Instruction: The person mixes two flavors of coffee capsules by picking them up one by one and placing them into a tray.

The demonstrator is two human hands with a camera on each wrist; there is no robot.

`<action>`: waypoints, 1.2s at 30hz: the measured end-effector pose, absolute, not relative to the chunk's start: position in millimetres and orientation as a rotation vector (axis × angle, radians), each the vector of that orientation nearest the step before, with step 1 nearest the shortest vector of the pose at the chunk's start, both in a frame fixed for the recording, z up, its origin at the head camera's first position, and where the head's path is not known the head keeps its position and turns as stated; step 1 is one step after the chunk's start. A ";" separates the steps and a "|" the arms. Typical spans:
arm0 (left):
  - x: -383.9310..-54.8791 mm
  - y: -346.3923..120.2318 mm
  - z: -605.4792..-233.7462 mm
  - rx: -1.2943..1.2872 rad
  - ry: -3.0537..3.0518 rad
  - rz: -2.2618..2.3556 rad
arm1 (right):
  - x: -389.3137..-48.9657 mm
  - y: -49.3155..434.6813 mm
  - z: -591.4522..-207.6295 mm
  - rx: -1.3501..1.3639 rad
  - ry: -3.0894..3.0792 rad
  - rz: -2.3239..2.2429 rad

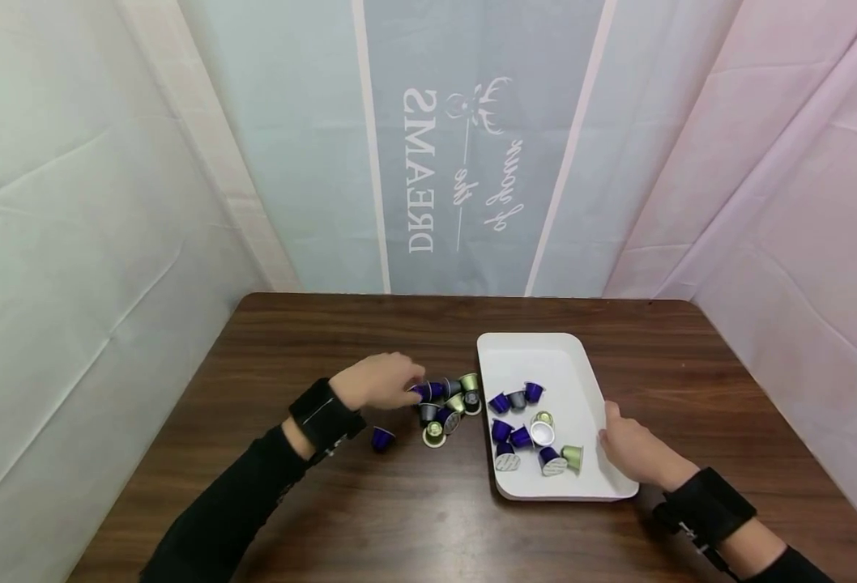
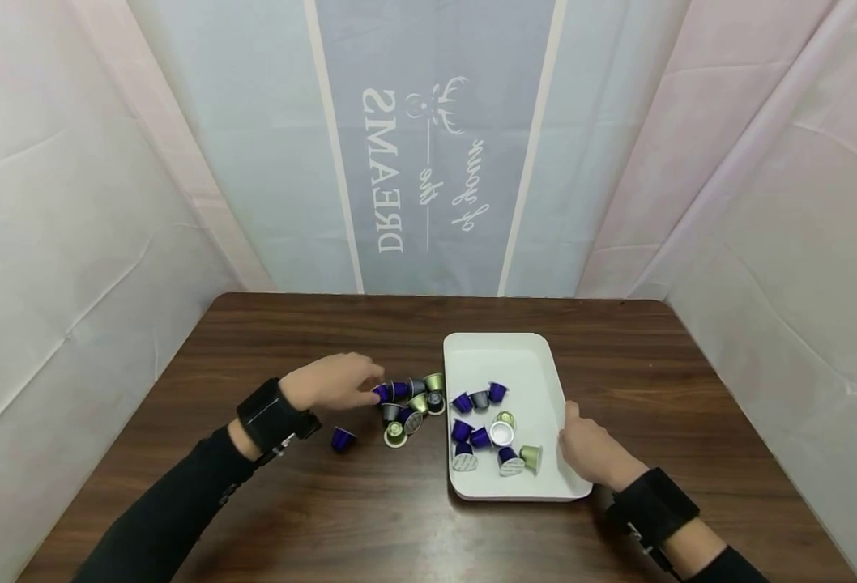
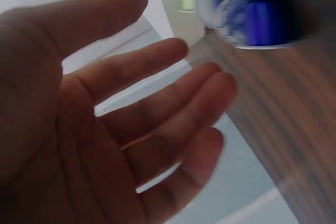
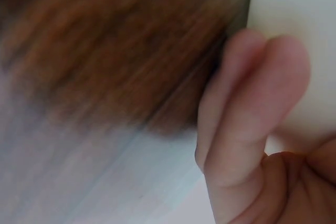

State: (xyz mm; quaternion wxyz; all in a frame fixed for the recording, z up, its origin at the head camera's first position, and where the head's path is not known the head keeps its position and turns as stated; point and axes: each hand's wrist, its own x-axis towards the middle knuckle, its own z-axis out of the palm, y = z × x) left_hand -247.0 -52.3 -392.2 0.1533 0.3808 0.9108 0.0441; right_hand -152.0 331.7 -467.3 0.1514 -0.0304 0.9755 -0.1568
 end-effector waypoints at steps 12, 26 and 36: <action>-204.3 -100.7 -422.9 1.014 2.576 0.113 | -151.6 331.8 -464.1 -0.098 2.793 -0.454; -203.5 -103.3 -443.3 1.236 2.648 0.117 | -150.7 327.4 -463.9 -0.087 2.791 -0.449; -202.1 -112.0 -447.4 1.194 2.669 0.145 | -149.8 329.6 -464.0 -0.064 2.779 -0.449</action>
